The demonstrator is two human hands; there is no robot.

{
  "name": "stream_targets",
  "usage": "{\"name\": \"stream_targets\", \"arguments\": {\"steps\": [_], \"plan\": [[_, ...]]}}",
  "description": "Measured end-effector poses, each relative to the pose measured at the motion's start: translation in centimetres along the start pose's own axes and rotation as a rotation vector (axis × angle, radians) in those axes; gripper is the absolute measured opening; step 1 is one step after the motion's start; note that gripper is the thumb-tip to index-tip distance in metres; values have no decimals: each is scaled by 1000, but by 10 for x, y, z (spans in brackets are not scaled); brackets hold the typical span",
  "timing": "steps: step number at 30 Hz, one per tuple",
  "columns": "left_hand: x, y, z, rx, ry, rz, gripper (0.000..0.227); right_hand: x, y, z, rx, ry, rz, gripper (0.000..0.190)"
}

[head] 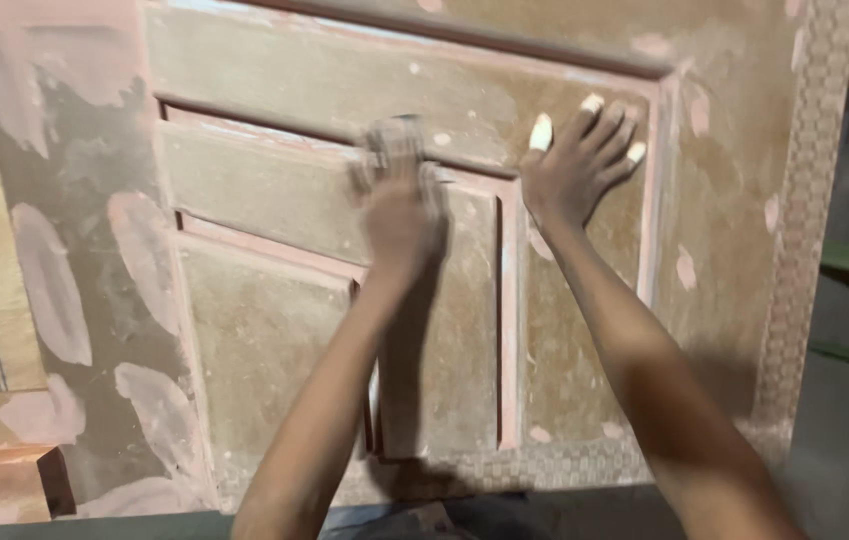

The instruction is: The person sands a wooden door lying flat on a workbench using a sanding block. They systematically smooth the raised panels and edges, moving across the surface to prepare it for finishing.

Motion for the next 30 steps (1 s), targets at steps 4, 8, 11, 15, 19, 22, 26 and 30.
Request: {"name": "stream_targets", "arguments": {"steps": [4, 8, 11, 15, 19, 22, 26, 30], "plan": [[12, -11, -62, 60, -337, 93, 53, -2, 7, 1, 4, 31, -69, 67], [-10, 10, 3, 1, -143, 94, 50, -2, 1, 1, 13, 17, -44, 68], [-15, 6, 12, 31, -39, 36, 54, -1, 3, 1, 5, 16, -40, 67], [16, -30, -72, 116, -354, 106, 58, -1, 8, -1, 27, 2, -8, 68], [0, -4, -12, -42, -236, 118, 54, -1, 0, 7, -18, 24, -31, 65], [-14, 11, 1, -92, -108, -12, 57, -1, -5, 0, 38, 30, -39, 64], [6, -3, -75, 34, -326, 64, 65, -5, 2, 1, 20, 29, -52, 66], [4, -21, -8, 201, 268, 778, 70, -1, 6, 2, 9, 25, -27, 64]]}}
Point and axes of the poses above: each hand's wrist, its own x-axis away from the middle knuckle, its own y-axis out of the back of the hand, z = x × y, the point moved 7 cm from there along -x, towards the middle knuckle
